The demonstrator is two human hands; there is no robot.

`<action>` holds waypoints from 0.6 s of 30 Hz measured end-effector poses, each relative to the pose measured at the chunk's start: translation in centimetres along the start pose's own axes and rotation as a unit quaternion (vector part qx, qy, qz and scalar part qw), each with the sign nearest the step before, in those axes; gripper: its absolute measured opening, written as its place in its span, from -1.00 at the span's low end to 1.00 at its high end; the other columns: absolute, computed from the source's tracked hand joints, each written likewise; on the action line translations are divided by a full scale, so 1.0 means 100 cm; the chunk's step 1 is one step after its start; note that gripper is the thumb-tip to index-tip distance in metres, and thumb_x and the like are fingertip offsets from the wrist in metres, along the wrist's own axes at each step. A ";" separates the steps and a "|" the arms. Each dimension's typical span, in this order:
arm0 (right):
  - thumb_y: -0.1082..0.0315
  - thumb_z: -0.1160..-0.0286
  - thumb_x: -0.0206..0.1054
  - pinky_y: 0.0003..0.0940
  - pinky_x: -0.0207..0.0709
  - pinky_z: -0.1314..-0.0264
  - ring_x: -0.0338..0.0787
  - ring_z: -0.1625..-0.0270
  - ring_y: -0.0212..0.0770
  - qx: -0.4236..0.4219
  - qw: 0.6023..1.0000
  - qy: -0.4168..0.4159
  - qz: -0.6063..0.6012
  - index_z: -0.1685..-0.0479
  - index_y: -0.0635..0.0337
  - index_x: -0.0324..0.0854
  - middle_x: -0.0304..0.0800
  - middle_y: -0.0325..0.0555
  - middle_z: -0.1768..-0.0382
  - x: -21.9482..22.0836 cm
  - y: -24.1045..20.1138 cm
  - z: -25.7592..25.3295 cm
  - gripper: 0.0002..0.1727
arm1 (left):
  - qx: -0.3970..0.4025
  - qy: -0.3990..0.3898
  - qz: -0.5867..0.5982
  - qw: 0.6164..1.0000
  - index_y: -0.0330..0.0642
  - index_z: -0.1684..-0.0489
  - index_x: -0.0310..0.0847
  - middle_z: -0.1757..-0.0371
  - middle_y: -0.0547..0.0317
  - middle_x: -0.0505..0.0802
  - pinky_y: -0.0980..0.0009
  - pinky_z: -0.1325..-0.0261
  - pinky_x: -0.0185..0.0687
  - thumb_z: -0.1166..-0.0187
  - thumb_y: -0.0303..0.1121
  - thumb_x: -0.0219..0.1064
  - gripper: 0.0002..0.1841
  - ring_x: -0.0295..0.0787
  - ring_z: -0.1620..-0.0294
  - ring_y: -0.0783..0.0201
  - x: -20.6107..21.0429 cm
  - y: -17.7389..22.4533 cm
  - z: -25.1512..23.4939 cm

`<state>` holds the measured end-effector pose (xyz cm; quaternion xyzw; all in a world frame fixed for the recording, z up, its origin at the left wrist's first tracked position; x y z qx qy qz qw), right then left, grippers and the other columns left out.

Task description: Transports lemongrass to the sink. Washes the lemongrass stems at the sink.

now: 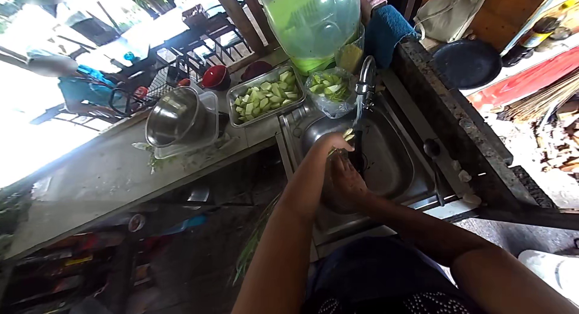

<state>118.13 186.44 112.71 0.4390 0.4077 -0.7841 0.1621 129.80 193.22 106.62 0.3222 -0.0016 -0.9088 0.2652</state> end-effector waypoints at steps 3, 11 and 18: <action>0.48 -0.78 -0.05 -0.01 -0.04 -0.90 0.07 -0.89 0.23 -0.036 0.998 0.040 -0.030 -0.76 0.56 0.10 0.04 0.38 -0.83 0.003 -0.006 0.003 -0.41 | 0.012 -0.012 0.008 1.000 -0.12 -0.11 0.76 0.30 0.20 0.73 0.33 0.21 0.47 -0.52 -0.17 0.48 -0.68 0.52 0.39 0.36 0.003 -0.005 -0.010; 0.45 -0.82 -0.09 0.00 -0.16 -0.92 -0.04 -0.92 0.22 -0.047 0.999 -0.008 0.006 -0.78 0.58 0.02 -0.10 0.41 -0.86 0.014 -0.010 0.006 -0.40 | 0.009 -0.056 0.063 0.996 -0.16 0.18 0.75 0.53 0.34 0.72 0.58 0.49 0.31 -0.56 -0.14 0.48 -0.75 0.43 0.64 0.53 0.008 -0.002 0.005; 0.45 -0.82 -0.07 0.02 -0.24 -0.93 -0.12 -0.94 0.16 -0.131 0.987 -0.090 -0.008 -0.82 0.43 0.06 -0.09 0.19 -0.90 0.038 -0.022 0.015 -0.41 | 0.021 -0.025 0.109 0.994 -0.16 0.01 0.72 0.52 0.33 0.62 0.55 0.49 0.32 -0.53 -0.30 0.47 -0.80 0.37 0.63 0.49 0.002 -0.001 -0.002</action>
Point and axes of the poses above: each hand's wrist, its own z-axis away from the middle knuckle, its own x-axis out of the palm, y = z × x, the point moved 10 cm from there along -z, towards the middle knuckle
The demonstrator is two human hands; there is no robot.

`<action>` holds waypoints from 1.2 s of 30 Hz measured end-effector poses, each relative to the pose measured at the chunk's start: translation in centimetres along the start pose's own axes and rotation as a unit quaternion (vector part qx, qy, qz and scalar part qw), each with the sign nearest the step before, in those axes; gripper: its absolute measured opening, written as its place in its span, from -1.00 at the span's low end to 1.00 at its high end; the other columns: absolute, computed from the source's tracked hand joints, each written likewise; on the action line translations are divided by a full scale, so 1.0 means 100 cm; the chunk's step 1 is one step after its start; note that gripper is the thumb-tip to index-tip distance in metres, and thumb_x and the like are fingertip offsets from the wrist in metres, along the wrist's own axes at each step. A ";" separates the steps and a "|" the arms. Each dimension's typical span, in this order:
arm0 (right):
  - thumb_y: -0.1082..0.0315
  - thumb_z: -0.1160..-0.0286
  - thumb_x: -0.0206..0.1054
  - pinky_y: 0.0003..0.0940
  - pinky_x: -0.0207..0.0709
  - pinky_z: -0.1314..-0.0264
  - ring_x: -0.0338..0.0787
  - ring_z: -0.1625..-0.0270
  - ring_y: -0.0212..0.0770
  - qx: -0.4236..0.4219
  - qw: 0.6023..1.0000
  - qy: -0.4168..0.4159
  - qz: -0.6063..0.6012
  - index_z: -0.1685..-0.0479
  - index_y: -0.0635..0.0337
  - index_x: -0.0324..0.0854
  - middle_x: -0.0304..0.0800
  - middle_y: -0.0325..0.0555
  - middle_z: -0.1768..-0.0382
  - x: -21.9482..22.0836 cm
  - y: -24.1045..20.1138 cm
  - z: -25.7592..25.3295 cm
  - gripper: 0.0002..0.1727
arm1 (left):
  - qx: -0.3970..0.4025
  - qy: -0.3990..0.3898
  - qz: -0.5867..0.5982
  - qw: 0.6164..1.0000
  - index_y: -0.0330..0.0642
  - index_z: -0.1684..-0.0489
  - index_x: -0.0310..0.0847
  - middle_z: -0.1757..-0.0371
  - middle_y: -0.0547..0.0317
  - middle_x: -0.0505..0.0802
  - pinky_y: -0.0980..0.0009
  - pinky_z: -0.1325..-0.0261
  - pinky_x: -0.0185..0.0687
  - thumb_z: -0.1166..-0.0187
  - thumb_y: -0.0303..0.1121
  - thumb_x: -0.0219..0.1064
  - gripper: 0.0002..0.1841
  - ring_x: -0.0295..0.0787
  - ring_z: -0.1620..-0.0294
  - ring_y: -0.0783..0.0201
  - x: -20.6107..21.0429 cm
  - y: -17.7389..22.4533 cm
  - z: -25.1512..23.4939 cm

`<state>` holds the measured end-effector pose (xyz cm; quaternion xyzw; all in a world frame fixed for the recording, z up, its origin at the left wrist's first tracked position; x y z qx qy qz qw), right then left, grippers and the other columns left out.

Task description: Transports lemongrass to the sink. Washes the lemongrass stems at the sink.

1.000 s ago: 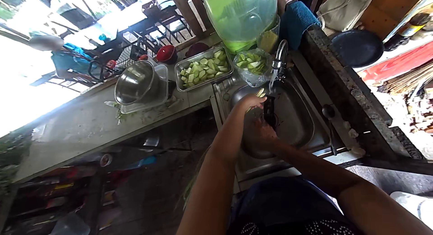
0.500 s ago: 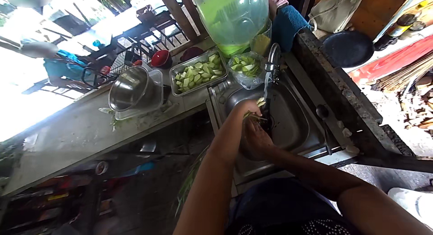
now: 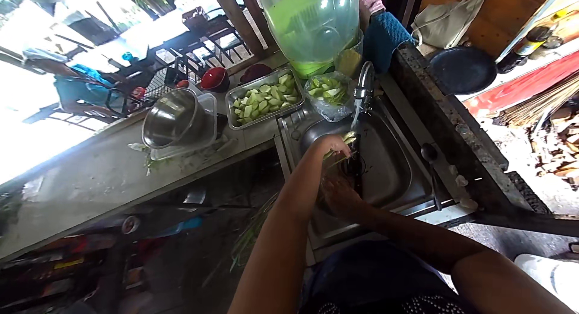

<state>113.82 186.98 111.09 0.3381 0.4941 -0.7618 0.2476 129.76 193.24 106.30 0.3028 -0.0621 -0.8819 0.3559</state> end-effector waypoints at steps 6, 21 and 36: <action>0.48 -0.55 0.25 0.07 0.81 -0.01 0.93 -0.04 0.14 -0.031 0.897 0.423 -0.124 -0.20 0.26 0.80 0.81 0.20 -0.30 -0.070 0.063 0.033 -0.67 | 0.008 0.078 0.081 0.994 -0.26 -0.04 0.58 0.46 0.28 0.59 0.53 0.46 0.41 -0.59 -0.28 0.42 -0.73 0.41 0.59 0.46 -0.030 -0.007 0.007; 0.21 -0.66 0.36 0.33 0.41 -0.56 0.54 -0.56 0.38 0.251 0.923 0.218 -0.195 -0.66 0.32 0.39 0.45 0.43 -0.58 -0.111 0.192 -0.007 -0.37 | 0.009 0.155 0.083 0.984 -0.34 -0.21 0.52 0.32 0.15 0.55 0.40 0.36 0.38 -0.66 -0.17 0.38 -0.59 0.38 0.46 0.34 -0.049 0.030 0.012; 0.04 -0.91 -0.09 -0.11 0.45 -0.55 0.63 -0.52 -0.15 0.034 0.707 0.236 -0.666 -0.77 0.11 0.21 0.65 0.02 -0.49 -0.100 0.122 -0.069 -0.42 | 0.089 0.294 0.173 0.936 -0.39 -0.48 0.44 -0.23 -0.24 0.76 0.01 -0.24 0.57 -0.82 -0.20 0.11 -0.54 0.72 -0.15 -0.02 -0.119 0.049 0.054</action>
Point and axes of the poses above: each hand's wrist, its own z-axis away from the middle knuckle, its own x-axis out of the palm, y = z × x, the point moved 10 cm from there along -z, towards the middle knuckle
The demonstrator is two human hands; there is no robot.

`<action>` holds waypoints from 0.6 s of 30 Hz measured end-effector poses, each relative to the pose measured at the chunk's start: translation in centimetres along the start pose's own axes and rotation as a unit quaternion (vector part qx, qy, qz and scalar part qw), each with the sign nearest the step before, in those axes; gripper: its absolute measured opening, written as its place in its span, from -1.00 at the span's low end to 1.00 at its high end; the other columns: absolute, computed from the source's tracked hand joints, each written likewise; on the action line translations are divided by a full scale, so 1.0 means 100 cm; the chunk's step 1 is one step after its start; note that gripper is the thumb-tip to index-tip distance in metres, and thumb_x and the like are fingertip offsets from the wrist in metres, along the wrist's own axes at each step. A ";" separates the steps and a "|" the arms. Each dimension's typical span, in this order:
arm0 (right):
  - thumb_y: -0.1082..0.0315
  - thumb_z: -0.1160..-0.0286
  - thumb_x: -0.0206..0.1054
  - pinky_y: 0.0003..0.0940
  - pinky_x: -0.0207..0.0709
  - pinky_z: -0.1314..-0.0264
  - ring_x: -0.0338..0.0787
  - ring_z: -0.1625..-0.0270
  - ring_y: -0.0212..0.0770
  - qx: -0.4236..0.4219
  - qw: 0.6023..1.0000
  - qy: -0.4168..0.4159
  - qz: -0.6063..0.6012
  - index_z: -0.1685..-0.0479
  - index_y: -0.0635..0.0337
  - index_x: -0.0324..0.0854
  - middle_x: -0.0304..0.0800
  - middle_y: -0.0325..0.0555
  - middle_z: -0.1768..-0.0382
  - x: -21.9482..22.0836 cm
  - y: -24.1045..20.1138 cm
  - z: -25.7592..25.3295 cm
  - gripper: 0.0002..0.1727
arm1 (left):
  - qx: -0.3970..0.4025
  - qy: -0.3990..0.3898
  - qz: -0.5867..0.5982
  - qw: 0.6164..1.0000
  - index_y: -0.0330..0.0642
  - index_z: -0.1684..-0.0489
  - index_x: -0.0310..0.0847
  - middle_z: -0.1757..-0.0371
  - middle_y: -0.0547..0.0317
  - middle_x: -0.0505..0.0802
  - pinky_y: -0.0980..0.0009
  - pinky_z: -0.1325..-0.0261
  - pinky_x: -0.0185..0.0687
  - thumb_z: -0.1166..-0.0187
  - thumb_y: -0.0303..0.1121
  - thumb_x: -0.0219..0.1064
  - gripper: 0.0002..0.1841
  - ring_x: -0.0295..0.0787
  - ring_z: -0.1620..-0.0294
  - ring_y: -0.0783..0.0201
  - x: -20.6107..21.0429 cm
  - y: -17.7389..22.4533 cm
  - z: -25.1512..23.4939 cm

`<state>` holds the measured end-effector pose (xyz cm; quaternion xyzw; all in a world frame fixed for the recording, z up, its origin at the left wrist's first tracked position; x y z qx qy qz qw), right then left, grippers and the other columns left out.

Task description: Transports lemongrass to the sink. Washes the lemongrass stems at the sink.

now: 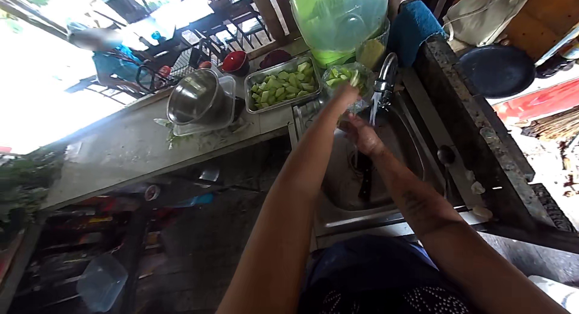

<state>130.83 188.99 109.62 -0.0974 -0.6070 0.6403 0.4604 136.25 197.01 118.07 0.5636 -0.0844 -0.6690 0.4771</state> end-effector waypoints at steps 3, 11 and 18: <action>0.31 -0.77 0.17 -0.17 0.50 -0.53 0.63 -0.45 -0.17 -0.049 0.995 -0.085 0.007 -0.71 0.25 0.22 0.61 0.08 -0.46 0.055 -0.008 0.002 -0.43 | -0.007 0.042 0.086 0.995 -0.30 -0.54 0.36 -0.01 -0.06 0.78 0.29 0.06 0.75 -0.89 -0.19 -0.01 -0.56 0.80 0.18 0.23 -0.042 0.014 0.004; 0.36 -0.82 0.11 -0.44 0.68 -0.04 0.78 0.17 -0.43 -0.026 0.994 -0.109 -0.010 -0.18 0.27 0.52 0.82 -0.21 0.24 0.122 0.001 0.004 -0.80 | 0.133 0.266 0.245 0.923 -0.30 -0.14 0.53 0.26 0.08 0.60 0.41 0.40 0.48 -0.82 -0.25 0.17 -0.74 0.48 0.47 0.31 -0.164 0.074 0.061; 0.27 -0.78 0.22 -0.44 0.63 0.35 0.54 0.57 -0.43 -0.031 0.999 -0.015 0.038 0.01 0.23 0.57 0.49 -0.35 0.57 0.053 -0.004 -0.026 -0.82 | 0.245 0.335 0.496 0.762 -0.22 0.36 0.47 0.71 0.32 0.37 0.52 0.64 0.37 -0.86 -0.38 0.02 -0.71 0.26 0.77 0.42 -0.172 0.050 0.106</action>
Point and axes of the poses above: each hand's wrist, its own z-axis away from the middle knuckle, its own x-axis out of the palm, y = z × x, the point moved 10 cm from there along -z, towards the middle knuckle
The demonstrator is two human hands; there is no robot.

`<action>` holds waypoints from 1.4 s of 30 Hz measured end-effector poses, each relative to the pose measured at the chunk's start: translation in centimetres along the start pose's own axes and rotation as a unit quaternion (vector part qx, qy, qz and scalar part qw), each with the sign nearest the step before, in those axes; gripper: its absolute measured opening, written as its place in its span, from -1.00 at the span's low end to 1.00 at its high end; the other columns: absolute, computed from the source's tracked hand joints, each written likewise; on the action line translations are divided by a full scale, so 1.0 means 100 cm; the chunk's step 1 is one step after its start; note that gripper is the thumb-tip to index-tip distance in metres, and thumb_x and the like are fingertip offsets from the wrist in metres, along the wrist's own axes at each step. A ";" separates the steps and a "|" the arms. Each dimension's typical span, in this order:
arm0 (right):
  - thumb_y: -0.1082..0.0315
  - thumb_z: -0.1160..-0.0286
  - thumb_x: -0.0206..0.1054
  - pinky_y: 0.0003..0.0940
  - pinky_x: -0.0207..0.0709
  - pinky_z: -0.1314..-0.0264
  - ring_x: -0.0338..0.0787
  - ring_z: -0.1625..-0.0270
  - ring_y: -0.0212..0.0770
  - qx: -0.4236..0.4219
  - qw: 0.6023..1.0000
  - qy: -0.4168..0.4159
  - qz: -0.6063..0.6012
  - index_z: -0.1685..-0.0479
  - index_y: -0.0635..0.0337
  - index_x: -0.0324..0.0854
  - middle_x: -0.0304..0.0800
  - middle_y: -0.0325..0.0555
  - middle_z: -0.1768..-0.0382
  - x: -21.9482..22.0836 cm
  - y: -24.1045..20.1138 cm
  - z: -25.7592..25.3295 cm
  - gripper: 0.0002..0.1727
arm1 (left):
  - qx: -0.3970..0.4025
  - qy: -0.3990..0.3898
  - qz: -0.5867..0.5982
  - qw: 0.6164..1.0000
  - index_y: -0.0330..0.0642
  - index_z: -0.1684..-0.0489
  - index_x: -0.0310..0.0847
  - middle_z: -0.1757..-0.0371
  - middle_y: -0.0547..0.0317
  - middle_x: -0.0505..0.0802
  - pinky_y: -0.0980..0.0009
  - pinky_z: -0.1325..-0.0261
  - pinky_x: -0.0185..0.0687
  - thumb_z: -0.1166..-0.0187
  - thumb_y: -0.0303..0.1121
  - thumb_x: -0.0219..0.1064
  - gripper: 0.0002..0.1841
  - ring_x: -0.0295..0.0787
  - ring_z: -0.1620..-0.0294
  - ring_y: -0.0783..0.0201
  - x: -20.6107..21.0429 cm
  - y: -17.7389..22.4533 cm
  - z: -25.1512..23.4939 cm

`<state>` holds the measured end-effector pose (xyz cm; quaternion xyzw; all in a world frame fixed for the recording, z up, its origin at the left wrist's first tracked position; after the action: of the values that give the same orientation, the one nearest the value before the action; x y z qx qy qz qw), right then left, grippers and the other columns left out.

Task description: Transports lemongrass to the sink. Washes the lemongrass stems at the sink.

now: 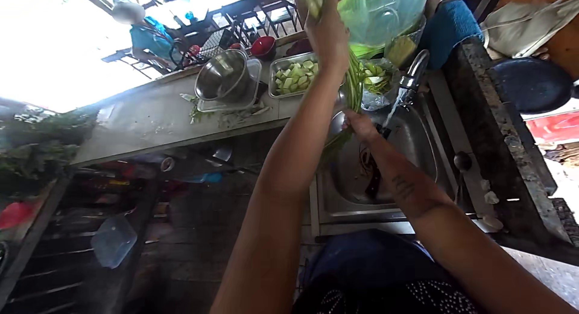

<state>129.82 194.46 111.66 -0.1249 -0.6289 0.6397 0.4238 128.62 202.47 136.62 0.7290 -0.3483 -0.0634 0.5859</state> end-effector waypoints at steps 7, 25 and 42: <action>0.21 -0.54 0.48 0.21 0.48 -0.48 0.72 -0.33 0.22 -0.027 0.931 0.126 0.341 -0.29 0.47 0.63 0.74 0.39 -0.22 -0.139 -0.028 -0.017 -0.49 | -0.150 0.026 -0.003 0.988 -0.39 -0.29 0.51 0.05 -0.01 0.75 0.30 -0.13 0.66 -0.93 -0.11 -0.11 -0.52 0.72 0.04 0.23 -0.037 -0.078 0.058; 0.35 -0.56 0.38 0.28 0.52 -0.41 0.68 -0.37 0.33 -0.052 0.850 0.135 0.507 -0.33 0.44 0.61 0.64 0.41 -0.33 -0.111 -0.085 0.042 -0.57 | -0.222 -0.051 -0.051 0.972 -0.39 -0.14 0.57 0.01 0.02 0.74 0.33 -0.18 0.63 -0.83 -0.38 0.12 -0.77 0.69 0.04 0.30 -0.020 -0.214 0.108; 0.11 -0.34 0.65 0.13 0.39 -0.66 0.61 -0.54 0.20 -0.111 0.911 0.010 0.398 -0.68 0.38 0.31 0.60 0.38 -0.46 -0.121 -0.051 -0.002 -0.07 | -0.270 0.113 0.135 0.947 -0.06 0.11 0.34 0.39 0.24 0.53 0.33 0.16 0.68 -0.93 0.04 -0.27 -0.57 0.59 0.40 0.31 -0.031 -0.166 0.069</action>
<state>139.25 185.37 111.80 -0.4169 -0.5899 0.6804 0.1237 130.01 199.86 118.60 0.4921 -0.3450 0.0075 0.7992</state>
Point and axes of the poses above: each hand's wrist, its own z-axis away from the middle knuckle, its own x-axis out of the palm, y = z × x, the point moved 10 cm from there along -z, towards the middle knuckle
